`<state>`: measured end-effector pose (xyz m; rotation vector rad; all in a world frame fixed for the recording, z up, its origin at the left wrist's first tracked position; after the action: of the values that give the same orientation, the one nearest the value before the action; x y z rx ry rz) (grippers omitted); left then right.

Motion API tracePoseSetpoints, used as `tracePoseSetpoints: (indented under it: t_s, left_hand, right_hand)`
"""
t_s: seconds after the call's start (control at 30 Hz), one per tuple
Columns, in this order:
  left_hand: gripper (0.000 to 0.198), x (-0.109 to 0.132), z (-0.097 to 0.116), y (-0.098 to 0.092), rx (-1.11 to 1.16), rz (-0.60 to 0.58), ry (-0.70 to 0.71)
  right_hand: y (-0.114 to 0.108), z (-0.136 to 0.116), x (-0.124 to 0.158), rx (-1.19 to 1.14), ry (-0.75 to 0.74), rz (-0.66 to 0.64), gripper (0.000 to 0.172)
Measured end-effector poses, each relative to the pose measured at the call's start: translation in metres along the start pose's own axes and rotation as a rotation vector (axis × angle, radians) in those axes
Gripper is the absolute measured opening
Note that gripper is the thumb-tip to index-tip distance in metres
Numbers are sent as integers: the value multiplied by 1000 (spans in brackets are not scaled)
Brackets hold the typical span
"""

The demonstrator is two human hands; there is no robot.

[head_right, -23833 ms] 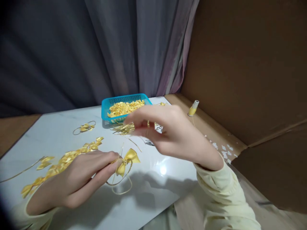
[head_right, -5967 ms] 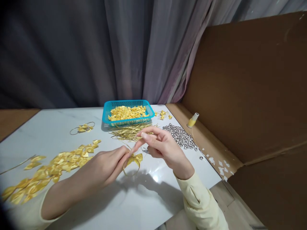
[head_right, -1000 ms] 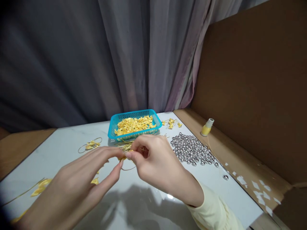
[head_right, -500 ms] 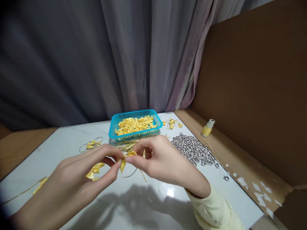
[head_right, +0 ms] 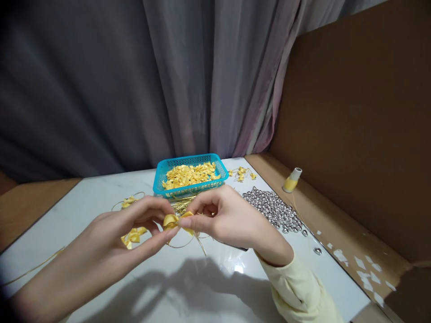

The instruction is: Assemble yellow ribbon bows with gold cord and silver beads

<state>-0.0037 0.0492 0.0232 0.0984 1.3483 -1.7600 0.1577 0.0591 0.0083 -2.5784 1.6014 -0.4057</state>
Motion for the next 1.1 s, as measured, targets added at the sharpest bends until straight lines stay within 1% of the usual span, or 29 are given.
tracePoseSetpoints:
  t_s: [0.1, 0.23, 0.27, 0.4, 0.53, 0.67, 0.77, 0.97, 1.1]
  left_hand:
    - [9, 0, 1, -3, 35, -37, 31]
    - [14, 1, 4, -8, -37, -166, 37]
    - [15, 2, 4, -9, -67, -189, 53]
    - [18, 5, 8, -7, -122, -223, 189]
    - [16, 7, 8, -3, -126, -288, 222]
    - [14, 9, 10, -4, -134, -308, 290]
    - [11, 9, 10, -4, -153, -324, 311]
    - [15, 10, 8, -1, -166, -334, 322]
    - [21, 12, 4, 0, -145, -331, 273]
  right_hand:
    - [-1, 1, -1, 24, 12, -11, 25]
    - [0, 2, -3, 14, 57, -80, 22]
    - [0, 3, -3, 15, 70, -96, 21]
    - [2, 5, -7, 38, 78, -152, 21]
    - [2, 7, -10, 99, 98, -149, 22]
    - [3, 12, -11, 134, 122, -165, 25]
    - [3, 13, -11, 145, 114, -185, 25]
    - [0, 8, -8, 213, 82, -212, 18]
    - [-2, 7, -6, 300, 65, -203, 16]
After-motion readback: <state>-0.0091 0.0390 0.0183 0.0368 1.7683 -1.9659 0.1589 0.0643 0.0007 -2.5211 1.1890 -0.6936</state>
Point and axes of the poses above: each hand's wrist, its own x-axis away from the middle knuckle, its own y-axis out of the palm, z = x × y, the point moved 4 cm from there along -x, towards the middle knuckle, and after that the axes turned 13 degrees about y, right-handed, at the moved point
